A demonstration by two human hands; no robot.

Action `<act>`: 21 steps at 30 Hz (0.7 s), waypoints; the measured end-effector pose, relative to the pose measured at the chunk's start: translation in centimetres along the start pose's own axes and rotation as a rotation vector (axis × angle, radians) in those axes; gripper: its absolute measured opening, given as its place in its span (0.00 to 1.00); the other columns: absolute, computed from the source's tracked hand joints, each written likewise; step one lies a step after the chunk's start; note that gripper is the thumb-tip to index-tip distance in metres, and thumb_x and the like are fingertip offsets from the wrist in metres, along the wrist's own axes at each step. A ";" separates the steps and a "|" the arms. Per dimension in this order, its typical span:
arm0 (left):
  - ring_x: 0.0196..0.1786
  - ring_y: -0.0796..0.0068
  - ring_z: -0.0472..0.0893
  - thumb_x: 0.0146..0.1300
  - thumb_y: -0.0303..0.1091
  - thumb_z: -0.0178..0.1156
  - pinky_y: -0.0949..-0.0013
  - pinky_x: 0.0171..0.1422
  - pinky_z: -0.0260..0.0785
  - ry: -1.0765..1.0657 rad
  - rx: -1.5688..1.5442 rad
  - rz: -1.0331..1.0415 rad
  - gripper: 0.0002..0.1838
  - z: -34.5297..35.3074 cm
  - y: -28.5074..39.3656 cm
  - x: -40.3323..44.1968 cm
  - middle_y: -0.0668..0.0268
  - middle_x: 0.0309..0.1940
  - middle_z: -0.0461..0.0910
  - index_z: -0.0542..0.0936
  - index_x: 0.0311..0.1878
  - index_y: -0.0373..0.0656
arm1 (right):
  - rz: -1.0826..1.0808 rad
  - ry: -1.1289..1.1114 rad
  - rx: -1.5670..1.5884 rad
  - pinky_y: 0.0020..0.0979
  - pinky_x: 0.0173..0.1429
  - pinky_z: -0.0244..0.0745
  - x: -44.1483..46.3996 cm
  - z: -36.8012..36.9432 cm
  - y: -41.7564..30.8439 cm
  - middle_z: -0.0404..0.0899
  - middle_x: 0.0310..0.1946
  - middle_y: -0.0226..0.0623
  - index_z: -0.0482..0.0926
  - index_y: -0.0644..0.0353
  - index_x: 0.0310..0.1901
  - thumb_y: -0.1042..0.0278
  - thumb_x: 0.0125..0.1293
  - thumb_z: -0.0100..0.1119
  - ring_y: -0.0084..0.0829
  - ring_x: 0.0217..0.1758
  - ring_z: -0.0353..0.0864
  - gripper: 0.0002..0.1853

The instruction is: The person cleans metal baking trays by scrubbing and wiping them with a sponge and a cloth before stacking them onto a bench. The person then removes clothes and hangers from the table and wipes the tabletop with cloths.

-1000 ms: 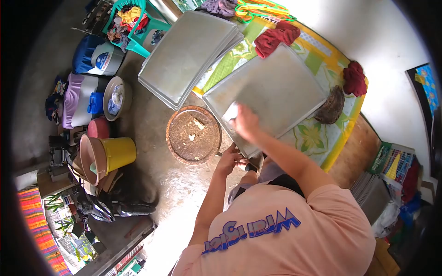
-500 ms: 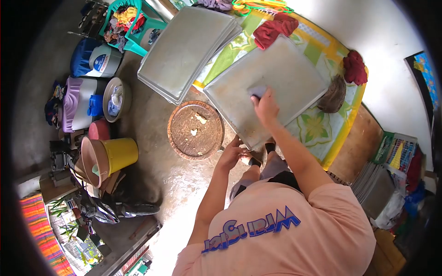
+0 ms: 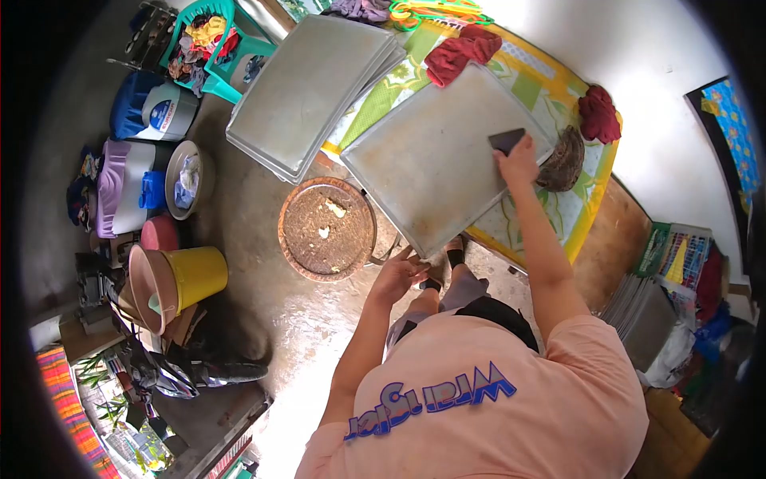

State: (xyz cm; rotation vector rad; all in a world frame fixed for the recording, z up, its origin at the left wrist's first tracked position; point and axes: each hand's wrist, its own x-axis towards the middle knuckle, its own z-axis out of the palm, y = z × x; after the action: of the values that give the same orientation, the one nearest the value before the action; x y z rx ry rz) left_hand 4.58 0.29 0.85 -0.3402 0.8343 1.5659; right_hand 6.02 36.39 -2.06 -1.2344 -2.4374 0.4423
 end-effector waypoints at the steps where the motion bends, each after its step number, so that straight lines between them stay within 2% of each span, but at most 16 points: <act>1: 0.60 0.54 0.74 0.50 0.15 0.47 0.58 0.58 0.75 -0.026 -0.011 0.027 0.45 -0.2 -0.3 0.2 0.53 0.65 0.65 0.49 0.75 0.43 | 0.114 -0.113 0.010 0.46 0.60 0.73 -0.6 -2.4 -0.8 0.69 0.59 0.58 0.58 0.72 0.65 0.52 0.58 0.66 0.55 0.57 0.75 0.43; 2: 0.60 0.54 0.74 0.49 0.15 0.47 0.58 0.59 0.75 -0.053 -0.019 0.052 0.46 -0.2 -0.5 0.5 0.52 0.66 0.65 0.47 0.76 0.43 | 0.231 -0.223 0.021 0.46 0.61 0.72 -1.7 -4.0 -1.4 0.69 0.60 0.58 0.58 0.72 0.66 0.52 0.57 0.66 0.55 0.58 0.75 0.43; 4: 0.62 0.52 0.73 0.49 0.15 0.48 0.57 0.61 0.74 -0.026 -0.061 0.076 0.48 0.0 -0.9 0.8 0.50 0.66 0.64 0.44 0.76 0.44 | -0.096 -0.201 0.096 0.47 0.61 0.72 -7.8 -1.0 -4.5 0.69 0.59 0.57 0.57 0.72 0.65 0.52 0.56 0.68 0.53 0.58 0.75 0.45; 6: 0.63 0.50 0.72 0.48 0.15 0.49 0.56 0.64 0.72 0.084 -0.116 0.072 0.49 0.2 -0.9 0.5 0.47 0.66 0.64 0.42 0.76 0.44 | -0.300 -0.416 -0.111 0.47 0.61 0.72 -13.0 -2.2 -9.2 0.69 0.59 0.57 0.59 0.70 0.65 0.52 0.56 0.68 0.53 0.57 0.75 0.43; 9: 0.63 0.47 0.71 0.47 0.16 0.50 0.52 0.67 0.69 0.094 -0.235 0.123 0.49 0.8 -1.3 -0.2 0.45 0.64 0.65 0.44 0.75 0.44 | -0.022 -0.346 0.115 0.47 0.61 0.72 -10.5 -0.9 -6.6 0.69 0.59 0.56 0.61 0.66 0.65 0.50 0.55 0.68 0.52 0.57 0.76 0.42; 12: 0.64 0.44 0.70 0.46 0.17 0.50 0.50 0.67 0.68 0.087 -0.317 0.133 0.48 0.0 -2.2 0.0 0.44 0.64 0.64 0.46 0.74 0.43 | 0.243 -0.238 0.167 0.48 0.61 0.71 -6.3 -4.1 -4.9 0.69 0.59 0.56 0.62 0.65 0.65 0.49 0.56 0.66 0.53 0.59 0.75 0.41; 15: 0.64 0.43 0.70 0.45 0.17 0.50 0.49 0.67 0.68 0.116 -0.344 0.148 0.47 0.2 -2.4 0.4 0.42 0.64 0.64 0.47 0.73 0.43 | -0.100 -0.398 0.052 0.48 0.60 0.72 -12.9 0.3 -8.5 0.70 0.57 0.53 0.59 0.66 0.66 0.48 0.57 0.66 0.52 0.57 0.75 0.42; 18: 0.63 0.43 0.70 0.45 0.16 0.48 0.49 0.66 0.69 0.116 -0.293 0.160 0.48 0.0 -2.4 0.4 0.42 0.64 0.63 0.46 0.74 0.43 | -0.236 -0.466 0.140 0.49 0.59 0.71 -15.5 -0.6 -11.6 0.71 0.56 0.54 0.59 0.68 0.65 0.55 0.55 0.68 0.55 0.56 0.75 0.42; 21: 0.63 0.44 0.71 0.45 0.16 0.48 0.49 0.66 0.69 0.090 -0.306 0.169 0.47 0.9 -2.0 -0.3 0.43 0.64 0.64 0.46 0.73 0.43 | 0.031 -0.346 0.129 0.49 0.59 0.72 -9.9 -0.4 -7.6 0.71 0.55 0.53 0.59 0.68 0.65 0.50 0.55 0.68 0.51 0.58 0.74 0.44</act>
State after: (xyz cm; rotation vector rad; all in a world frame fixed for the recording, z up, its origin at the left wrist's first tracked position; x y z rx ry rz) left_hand 6.74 0.63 1.12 -0.5761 0.7050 1.8526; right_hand 6.27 24.05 -0.22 -1.2266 -2.6210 0.8715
